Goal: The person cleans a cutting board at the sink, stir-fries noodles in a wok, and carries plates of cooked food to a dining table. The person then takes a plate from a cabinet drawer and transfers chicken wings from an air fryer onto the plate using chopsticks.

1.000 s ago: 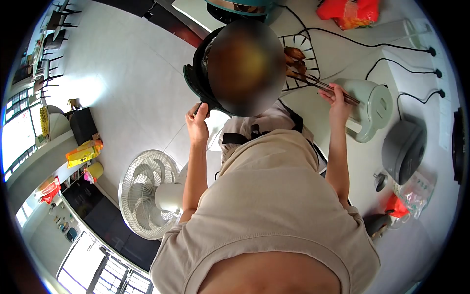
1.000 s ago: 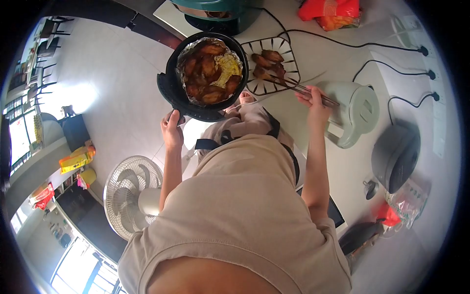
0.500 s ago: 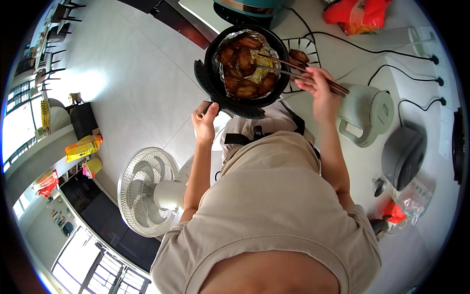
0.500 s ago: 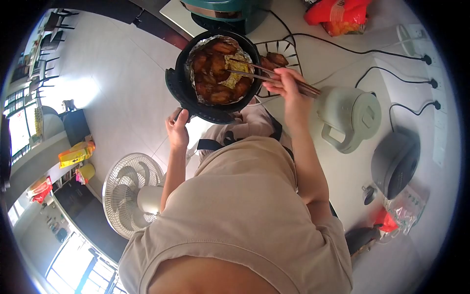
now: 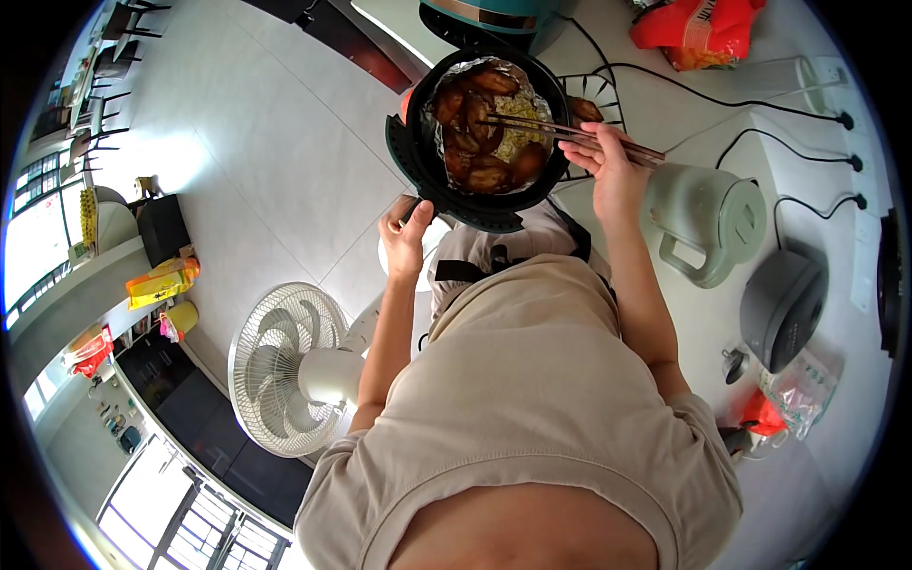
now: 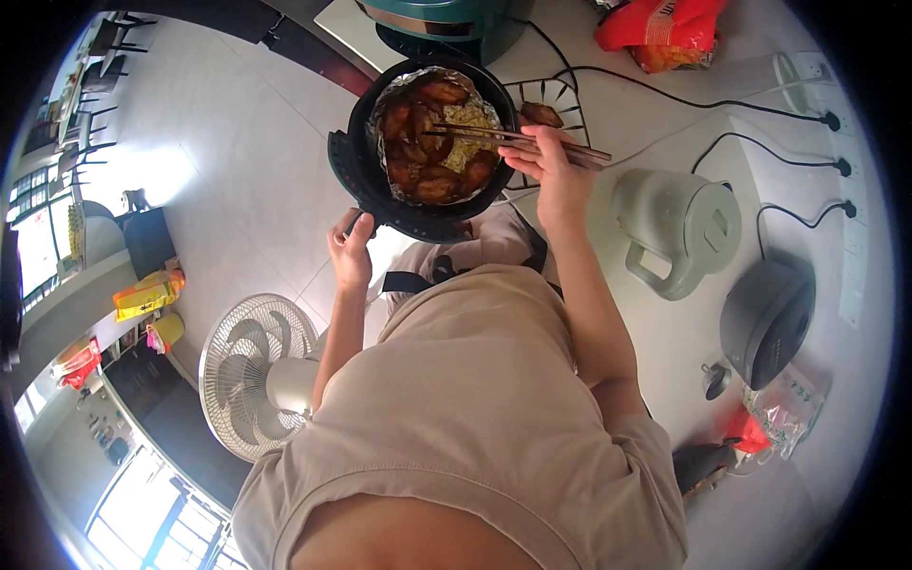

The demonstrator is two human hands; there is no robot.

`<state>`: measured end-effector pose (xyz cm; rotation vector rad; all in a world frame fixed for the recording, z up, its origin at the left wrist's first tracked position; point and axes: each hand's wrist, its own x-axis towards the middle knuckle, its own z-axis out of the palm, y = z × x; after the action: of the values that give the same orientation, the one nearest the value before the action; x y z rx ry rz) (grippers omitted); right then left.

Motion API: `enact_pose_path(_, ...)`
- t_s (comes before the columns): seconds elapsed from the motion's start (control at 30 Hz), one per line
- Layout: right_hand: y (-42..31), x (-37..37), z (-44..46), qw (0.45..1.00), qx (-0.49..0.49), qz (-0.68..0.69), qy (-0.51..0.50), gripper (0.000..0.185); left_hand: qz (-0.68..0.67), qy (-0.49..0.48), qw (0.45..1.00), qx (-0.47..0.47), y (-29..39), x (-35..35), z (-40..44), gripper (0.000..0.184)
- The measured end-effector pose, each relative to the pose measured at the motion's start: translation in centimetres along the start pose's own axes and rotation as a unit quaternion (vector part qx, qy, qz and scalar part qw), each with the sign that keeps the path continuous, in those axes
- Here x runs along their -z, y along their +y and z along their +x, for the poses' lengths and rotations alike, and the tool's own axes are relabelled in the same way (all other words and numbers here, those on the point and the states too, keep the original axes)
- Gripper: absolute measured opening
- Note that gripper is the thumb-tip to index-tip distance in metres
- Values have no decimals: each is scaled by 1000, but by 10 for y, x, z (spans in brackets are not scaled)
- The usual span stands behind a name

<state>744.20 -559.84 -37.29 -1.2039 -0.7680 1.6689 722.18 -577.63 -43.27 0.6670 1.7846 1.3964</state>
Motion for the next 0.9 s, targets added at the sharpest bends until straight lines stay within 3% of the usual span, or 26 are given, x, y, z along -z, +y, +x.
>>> enact_pose_path(0.27, 11, 0, 5, 999, 9, 35, 5, 25, 13, -8, 1000, -1, 1, 1, 3, 49)
enact_pose_path(0.37, -9, 23, 2, 995, 15, 102, -12, 25, -15, -6, 1000, 8, 7, -3, 1, 46)
enact_pose_path(0.47, -41, 56, -5, 994, 64, 82, 28, 25, -28, -4, 1000, 7, -2, 1, 1, 42)
enact_pose_path(0.57, -61, 88, -12, 991, 101, 41, 82, 25, -44, 4, 999, 27, -2, 3, -2, 42)
enact_pose_path(0.7, -49, 121, -12, 987, 68, -58, 136, 25, -57, 23, 998, 17, -5, 7, -3, 43)
enact_pose_path(0.9, -24, 102, 0, 969, 80, -222, 71, 29, -37, 29, 999, 13, -3, 10, -2, 44)
